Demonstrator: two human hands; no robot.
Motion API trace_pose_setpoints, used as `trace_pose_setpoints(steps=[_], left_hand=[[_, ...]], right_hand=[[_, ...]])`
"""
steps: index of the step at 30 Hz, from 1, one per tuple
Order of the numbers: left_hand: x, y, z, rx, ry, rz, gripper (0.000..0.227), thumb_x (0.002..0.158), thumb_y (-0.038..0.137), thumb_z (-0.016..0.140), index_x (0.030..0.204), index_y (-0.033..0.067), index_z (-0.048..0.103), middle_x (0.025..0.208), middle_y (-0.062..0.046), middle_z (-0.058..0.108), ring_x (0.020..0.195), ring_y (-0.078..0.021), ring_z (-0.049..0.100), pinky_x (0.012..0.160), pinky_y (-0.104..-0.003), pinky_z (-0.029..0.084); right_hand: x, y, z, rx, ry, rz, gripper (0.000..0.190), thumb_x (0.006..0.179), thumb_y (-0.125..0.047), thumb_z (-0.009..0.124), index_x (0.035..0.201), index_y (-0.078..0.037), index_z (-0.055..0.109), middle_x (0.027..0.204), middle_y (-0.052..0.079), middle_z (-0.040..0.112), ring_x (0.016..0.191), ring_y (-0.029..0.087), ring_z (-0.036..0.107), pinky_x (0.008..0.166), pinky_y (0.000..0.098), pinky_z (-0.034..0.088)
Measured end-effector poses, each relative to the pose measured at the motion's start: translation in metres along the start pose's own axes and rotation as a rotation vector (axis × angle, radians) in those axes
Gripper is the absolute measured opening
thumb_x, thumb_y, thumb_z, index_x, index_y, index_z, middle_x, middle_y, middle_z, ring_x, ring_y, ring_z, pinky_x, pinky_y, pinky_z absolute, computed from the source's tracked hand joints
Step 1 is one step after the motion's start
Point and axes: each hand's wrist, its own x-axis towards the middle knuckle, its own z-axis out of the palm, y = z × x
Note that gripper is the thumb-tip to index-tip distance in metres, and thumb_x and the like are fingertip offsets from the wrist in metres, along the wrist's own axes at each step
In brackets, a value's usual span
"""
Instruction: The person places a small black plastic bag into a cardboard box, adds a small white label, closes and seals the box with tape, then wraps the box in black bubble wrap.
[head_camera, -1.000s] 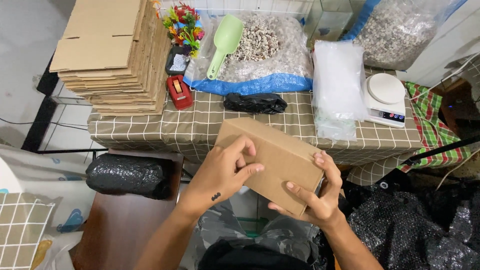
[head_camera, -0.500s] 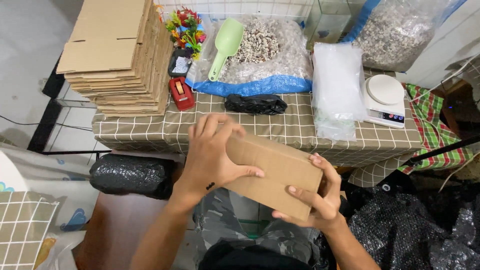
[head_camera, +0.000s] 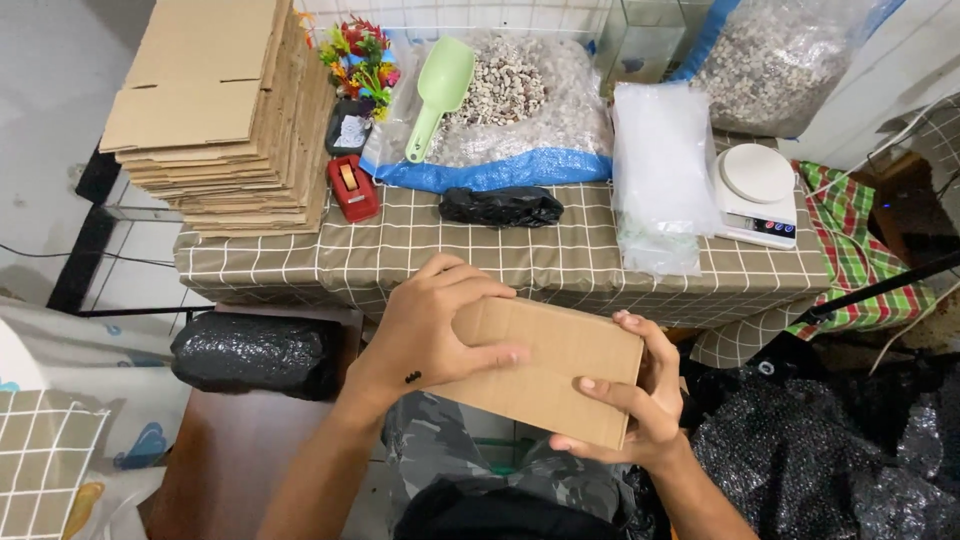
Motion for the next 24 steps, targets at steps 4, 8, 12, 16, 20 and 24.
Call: trace_pose_setpoints(steps=[4, 8, 12, 16, 20, 24], left_hand=[[-0.001, 0.006, -0.001, 0.039, 0.003, 0.042, 0.074, 0.063, 0.068, 0.082, 0.11, 0.0108, 0.074, 0.108, -0.001, 0.075, 0.1, -0.0237, 0.059, 0.084, -0.039, 0.051], [-0.001, 0.004, 0.0, 0.016, -0.022, 0.016, 0.074, 0.063, 0.067, 0.082, 0.112, 0.012, 0.073, 0.112, 0.0, 0.074, 0.103, -0.0227, 0.06, 0.086, -0.039, 0.051], [-0.004, -0.003, -0.009, -0.227, -0.082, -0.008, 0.095, 0.065, 0.054, 0.085, 0.143, 0.0098, 0.053, 0.149, -0.014, 0.05, 0.138, -0.0316, 0.049, 0.115, -0.054, 0.037], [-0.024, -0.024, -0.009, -0.559, 0.036, -0.011, 0.098, 0.087, 0.086, 0.049, 0.151, 0.013, 0.041, 0.161, -0.016, 0.04, 0.152, -0.0343, 0.038, 0.122, -0.058, 0.029], [-0.03, -0.042, 0.011, -0.56, -0.076, -0.127, 0.114, 0.075, 0.089, 0.052, 0.155, 0.0117, 0.03, 0.166, -0.018, 0.031, 0.15, -0.0347, 0.037, 0.119, -0.056, 0.034], [-0.014, -0.033, 0.027, -0.559, -0.344, -0.116, 0.132, 0.063, 0.078, 0.069, 0.162, 0.0137, 0.008, 0.172, -0.015, -0.002, 0.16, -0.0372, 0.001, 0.12, -0.065, 0.015]], right_hand=[[-0.003, 0.0, -0.004, 0.001, -0.018, 0.046, 0.061, 0.071, -0.059, 0.086, 0.109, -0.015, 0.066, 0.143, 0.03, 0.038, 0.135, 0.046, 0.049, 0.113, 0.059, 0.055], [-0.003, 0.001, -0.004, 0.002, -0.042, 0.067, 0.061, 0.071, -0.059, 0.086, 0.109, -0.016, 0.067, 0.143, 0.028, 0.038, 0.134, 0.047, 0.05, 0.11, 0.0585, 0.054], [0.018, -0.005, -0.01, 0.132, -0.112, 0.396, 0.059, 0.067, -0.049, 0.083, 0.111, -0.015, 0.065, 0.151, 0.025, 0.04, 0.144, 0.042, 0.043, 0.119, 0.0596, 0.042], [0.002, 0.034, -0.025, 0.385, -0.085, 0.894, 0.042, 0.07, -0.03, 0.081, 0.108, -0.015, 0.071, 0.133, 0.012, 0.064, 0.143, 0.031, 0.049, 0.114, 0.055, 0.04], [-0.027, 0.063, -0.03, 0.826, 0.127, 1.694, 0.041, 0.078, -0.041, 0.074, 0.107, -0.012, 0.066, 0.114, 0.011, 0.07, 0.09, 0.029, 0.07, 0.066, 0.0437, 0.059], [-0.009, 0.066, -0.02, 1.016, 0.101, 2.12, 0.057, 0.084, -0.055, 0.068, 0.119, -0.01, 0.067, 0.099, 0.012, 0.074, 0.084, 0.032, 0.072, 0.068, 0.046, 0.06]])
